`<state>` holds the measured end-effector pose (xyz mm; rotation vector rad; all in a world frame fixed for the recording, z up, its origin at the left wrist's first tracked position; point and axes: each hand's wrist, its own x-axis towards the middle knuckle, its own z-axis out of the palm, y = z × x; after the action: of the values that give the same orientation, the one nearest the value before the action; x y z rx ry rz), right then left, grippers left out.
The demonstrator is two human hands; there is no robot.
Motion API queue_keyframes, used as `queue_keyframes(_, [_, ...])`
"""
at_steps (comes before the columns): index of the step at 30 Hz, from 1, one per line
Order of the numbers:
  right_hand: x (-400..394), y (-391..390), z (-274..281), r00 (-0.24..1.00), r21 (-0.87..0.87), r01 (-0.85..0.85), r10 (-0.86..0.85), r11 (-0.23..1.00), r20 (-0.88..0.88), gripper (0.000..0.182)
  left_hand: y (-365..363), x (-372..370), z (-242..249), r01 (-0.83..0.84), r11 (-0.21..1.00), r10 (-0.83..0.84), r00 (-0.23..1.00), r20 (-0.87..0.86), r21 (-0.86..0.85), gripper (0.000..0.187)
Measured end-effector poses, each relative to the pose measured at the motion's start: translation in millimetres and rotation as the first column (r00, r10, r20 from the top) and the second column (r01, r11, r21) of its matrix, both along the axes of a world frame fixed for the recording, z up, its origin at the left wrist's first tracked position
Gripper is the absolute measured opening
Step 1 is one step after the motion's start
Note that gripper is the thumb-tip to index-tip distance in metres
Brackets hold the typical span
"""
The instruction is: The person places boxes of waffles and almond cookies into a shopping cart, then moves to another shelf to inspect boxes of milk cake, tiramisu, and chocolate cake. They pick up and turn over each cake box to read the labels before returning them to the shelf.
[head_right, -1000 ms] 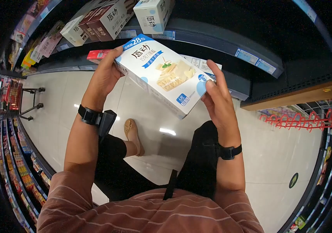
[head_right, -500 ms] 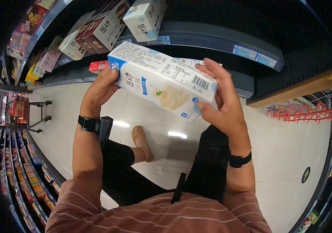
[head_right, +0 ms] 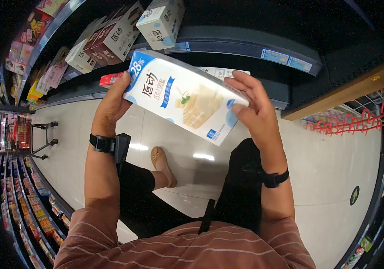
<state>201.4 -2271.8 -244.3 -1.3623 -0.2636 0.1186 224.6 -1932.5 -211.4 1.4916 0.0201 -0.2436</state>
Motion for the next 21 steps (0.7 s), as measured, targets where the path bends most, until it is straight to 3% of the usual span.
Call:
queue_keyframes(4, [8.6,-6.6,-16.9,0.973,0.221,0.073,-0.021,0.972,-0.228,0.06,-16.2,-1.5,8.2,-0.025,1.0,0.025,0.998,0.06,-0.016,0.081])
queue_keyframes(7, [11.1,-9.4,-24.8,0.949,0.272,0.089,0.002,0.958,-0.315,0.055,-23.7,4.6,4.3,-0.018,0.998,0.026,0.992,0.124,-0.064,0.077])
queue_keyframes(9, [11.4,-10.6,-28.9,0.93,0.327,0.071,0.056,0.942,-0.363,0.054,-25.9,6.9,4.0,0.046,0.998,-0.04,0.993,0.115,-0.052,0.076])
queue_keyframes(12, [17.3,-12.9,-46.1,0.877,0.423,0.063,0.152,0.904,-0.455,0.054,-30.7,4.5,4.4,0.127,0.969,-0.119,0.992,0.049,-0.211,0.074])
queue_keyframes(15, [24.3,-21.8,-64.9,0.802,0.548,0.034,0.304,0.836,-0.514,0.055,-30.2,3.4,0.4,0.073,0.986,-0.073,0.997,0.004,-0.151,0.074])
queue_keyframes(18, [21.5,-18.6,-65.3,0.73,0.573,0.177,0.284,0.8,-0.622,0.057,-32.6,2.9,-6.6,0.065,0.992,-0.065,0.998,0.009,-0.106,0.074])
queue_keyframes(19, [10.9,-17.8,-43.1,0.833,0.405,0.091,0.153,0.91,-0.531,0.059,-38.6,9.0,-6.4,0.089,0.988,-0.086,0.996,0.027,-0.129,0.074])
queue_keyframes(21, [13.1,-23.3,-53.0,0.84,0.441,-0.033,0.264,0.897,-0.475,0.067,-46.7,6.9,-2.3,0.041,0.993,-0.039,0.999,0.022,-0.108,0.074])
